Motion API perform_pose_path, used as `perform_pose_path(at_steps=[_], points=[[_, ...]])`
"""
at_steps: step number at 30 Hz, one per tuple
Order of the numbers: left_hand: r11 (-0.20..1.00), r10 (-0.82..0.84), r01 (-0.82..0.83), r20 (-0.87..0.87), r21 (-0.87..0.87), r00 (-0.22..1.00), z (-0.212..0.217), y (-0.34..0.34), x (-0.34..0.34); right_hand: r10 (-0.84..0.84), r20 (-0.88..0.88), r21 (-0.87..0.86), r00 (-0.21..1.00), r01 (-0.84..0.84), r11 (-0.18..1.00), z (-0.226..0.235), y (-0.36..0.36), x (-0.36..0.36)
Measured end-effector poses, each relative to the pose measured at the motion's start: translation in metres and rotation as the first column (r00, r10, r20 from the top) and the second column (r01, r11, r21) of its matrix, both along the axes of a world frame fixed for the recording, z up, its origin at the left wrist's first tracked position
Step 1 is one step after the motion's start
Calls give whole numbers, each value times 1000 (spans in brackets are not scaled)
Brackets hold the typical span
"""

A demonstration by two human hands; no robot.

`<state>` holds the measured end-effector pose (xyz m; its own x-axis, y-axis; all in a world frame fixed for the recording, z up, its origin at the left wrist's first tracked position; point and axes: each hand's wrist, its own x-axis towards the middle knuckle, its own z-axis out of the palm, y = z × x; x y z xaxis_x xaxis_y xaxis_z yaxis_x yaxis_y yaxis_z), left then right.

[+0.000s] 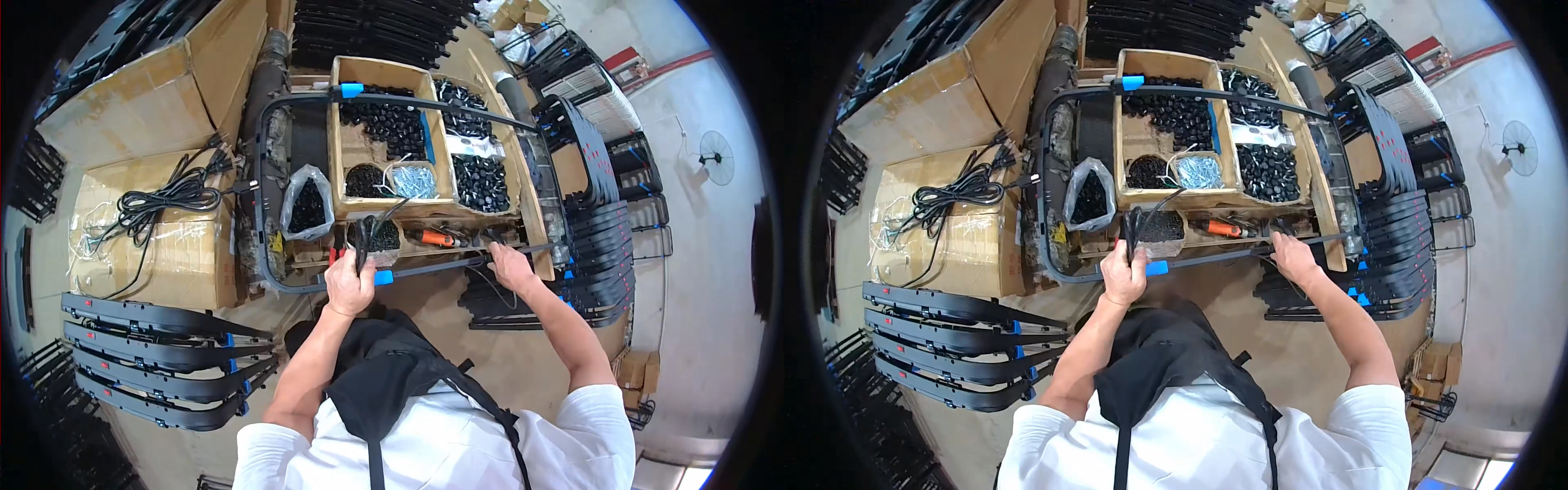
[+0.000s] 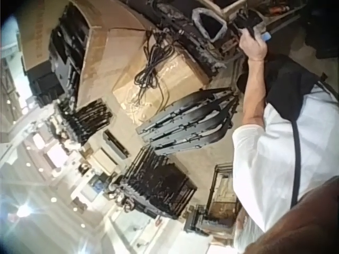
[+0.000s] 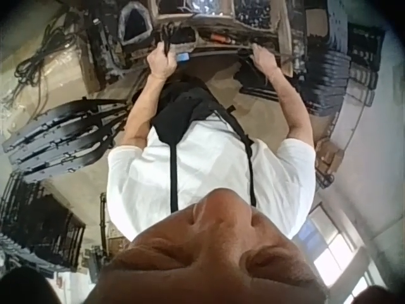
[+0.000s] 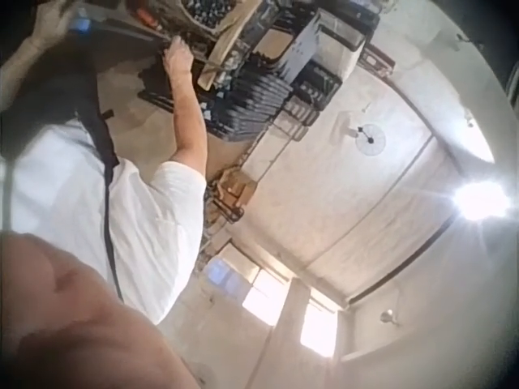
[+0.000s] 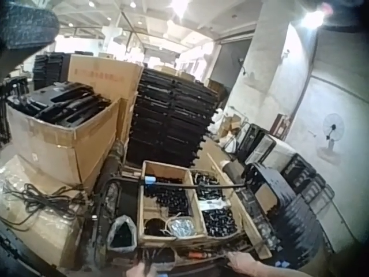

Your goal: Assembling plastic components onto metal frames using an electric screwdriver and zip ties in a factory setting.

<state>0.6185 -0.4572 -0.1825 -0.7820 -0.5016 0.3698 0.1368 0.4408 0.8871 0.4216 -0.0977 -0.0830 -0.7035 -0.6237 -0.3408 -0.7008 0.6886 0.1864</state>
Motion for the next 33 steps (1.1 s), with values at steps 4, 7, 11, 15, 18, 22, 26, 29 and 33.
perform_pose_path(at_steps=[4, 7, 11, 15, 18, 22, 26, 29, 33], points=[[1000, 17, -16, 17, -5, 1000, 2, -2, 2, -129, 112, -12, 985, 131, 991, 10, -11, -3], [1000, 11, -12, 59, 19, 998, 3, -2, 0, -177, 67, -55, 982, 181, 982, -2, -10, 0], [999, 33, -32, 34, -31, 999, 49, -5, 13, -365, 370, -236, 854, 467, 852, 15, -109, -1], [982, -186, 177, 179, 64, 966, 94, 16, 37, 261, 943, 147, -207, 962, 231, -11, -196, -9], [971, -231, 237, 239, 2, 943, 100, 39, 53, 561, 810, 237, -169, 970, -50, -34, -230, -23], [985, -168, 169, 469, 40, 867, 76, 65, 87, 592, 804, 110, -53, 992, -60, 36, -244, -11], [971, -221, 235, 563, 49, 797, 95, 70, 106, 600, 800, -84, 27, 994, 67, 86, -206, 36], [985, 132, -117, 120, -123, 984, 148, 61, 99, 621, 783, -130, -31, 968, 213, 110, -160, 73], [884, 369, -353, -6, -305, 929, 209, 38, 87, 639, 752, -154, -162, 899, 410, 115, -109, 113]])
